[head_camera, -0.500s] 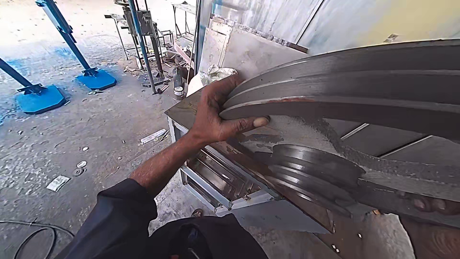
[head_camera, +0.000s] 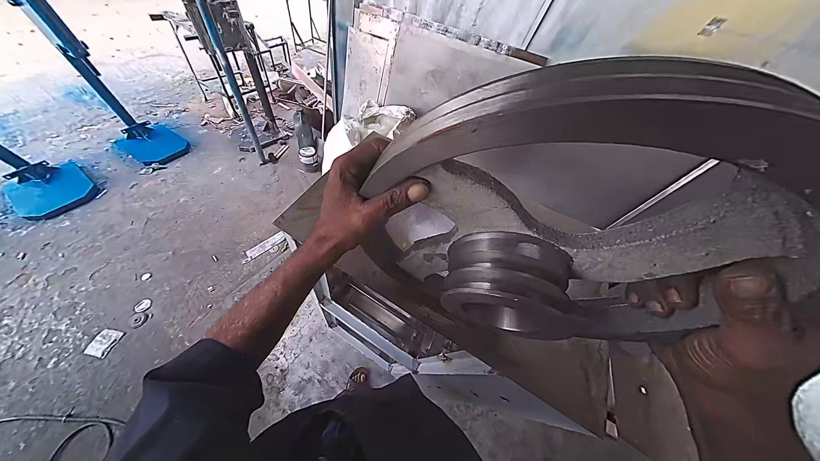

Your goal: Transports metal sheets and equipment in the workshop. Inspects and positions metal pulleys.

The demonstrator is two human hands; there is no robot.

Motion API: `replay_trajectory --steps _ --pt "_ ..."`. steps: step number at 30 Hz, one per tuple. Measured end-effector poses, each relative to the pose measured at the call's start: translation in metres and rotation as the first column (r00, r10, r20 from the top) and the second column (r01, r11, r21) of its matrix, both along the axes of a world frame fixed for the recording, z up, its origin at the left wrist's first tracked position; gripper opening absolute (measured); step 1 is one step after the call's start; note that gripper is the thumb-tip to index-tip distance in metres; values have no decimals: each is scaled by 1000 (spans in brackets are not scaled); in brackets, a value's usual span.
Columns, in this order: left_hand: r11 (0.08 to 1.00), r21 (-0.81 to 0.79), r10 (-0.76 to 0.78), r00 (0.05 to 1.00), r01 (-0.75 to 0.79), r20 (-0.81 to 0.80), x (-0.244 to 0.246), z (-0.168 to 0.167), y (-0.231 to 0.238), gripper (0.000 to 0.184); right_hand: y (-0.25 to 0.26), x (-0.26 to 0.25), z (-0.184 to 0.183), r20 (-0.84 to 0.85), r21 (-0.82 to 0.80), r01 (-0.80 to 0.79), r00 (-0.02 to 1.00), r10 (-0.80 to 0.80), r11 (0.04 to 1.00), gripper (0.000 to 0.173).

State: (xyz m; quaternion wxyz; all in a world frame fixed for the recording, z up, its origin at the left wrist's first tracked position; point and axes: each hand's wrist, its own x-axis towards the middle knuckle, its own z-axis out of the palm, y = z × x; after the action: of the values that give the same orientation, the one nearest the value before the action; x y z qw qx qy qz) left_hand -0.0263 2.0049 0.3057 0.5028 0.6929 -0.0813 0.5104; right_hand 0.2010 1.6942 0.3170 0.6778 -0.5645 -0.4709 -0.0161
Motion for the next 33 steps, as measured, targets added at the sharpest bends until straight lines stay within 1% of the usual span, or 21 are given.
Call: replay_trajectory --steps 3,5,7,8,10,12,14,15,16,18,19,21,22,24,26,28,30,33 --pt "997 -68 -31 1000 31 0 10 2 1 32 -3 10 0 12 -37 113 994 -113 993 22" --pt "996 -86 -18 1000 18 -6 17 5 3 42 -5 10 3 -8 -52 149 989 -150 987 14" --pt "995 -103 -7 1000 6 -9 25 8 6 52 -8 25 0 31 -83 161 987 -159 983 11" --pt "992 -123 -15 1000 14 -12 28 9 8 52 -7 31 0 67 -102 162 986 -155 982 10" --pt "986 -167 -31 999 26 -28 33 10 11 48 -2 41 3 104 -134 137 987 -124 981 10" --pt "974 -224 -47 998 34 -50 39 11 14 41 5 55 5 105 -160 119 989 -103 980 9" --pt "964 -265 -49 994 22 -96 47 11 20 35 24 61 17 106 -199 143 987 -123 970 9" --pt "966 -258 -43 991 9 -126 50 9 25 35 36 62 23 92 -210 182 982 -166 961 9" --pt "976 -216 -22 988 -12 -154 54 7 31 37 46 64 26 87 -215 230 973 -216 949 15" --pt "988 -122 67 976 -93 -206 63 -1 42 45 64 74 31 142 -231 307 949 -280 923 37" --pt "986 -112 92 969 -120 -228 68 -4 46 45 73 75 34 187 -255 344 934 -303 904 42" --pt "979 -161 83 963 -127 -255 78 -10 52 47 87 80 35 254 -286 393 911 -326 874 41" --pt "973 -199 62 959 -120 -275 84 -12 55 50 93 86 34 261 -305 399 908 -327 865 40" --pt "956 -266 31 948 -120 -316 94 -21 61 49 104 94 29 216 -350 376 924 -317 858 37" --pt "937 -328 0 939 -120 -343 104 -27 69 40 117 103 26 130 -388 342 940 -317 856 35" --pt "920 -374 -39 923 -116 -382 114 -34 76 38 126 118 17 41 -411 308 947 -320 858 37" --pt "913 -379 -38 893 -152 -448 119 -38 76 34 131 131 5 -32 -418 267 951 -308 868 41" --pt "902 -396 -50 867 -174 -495 122 -46 78 31 132 135 -8 -66 -481 217 957 -281 850 44"
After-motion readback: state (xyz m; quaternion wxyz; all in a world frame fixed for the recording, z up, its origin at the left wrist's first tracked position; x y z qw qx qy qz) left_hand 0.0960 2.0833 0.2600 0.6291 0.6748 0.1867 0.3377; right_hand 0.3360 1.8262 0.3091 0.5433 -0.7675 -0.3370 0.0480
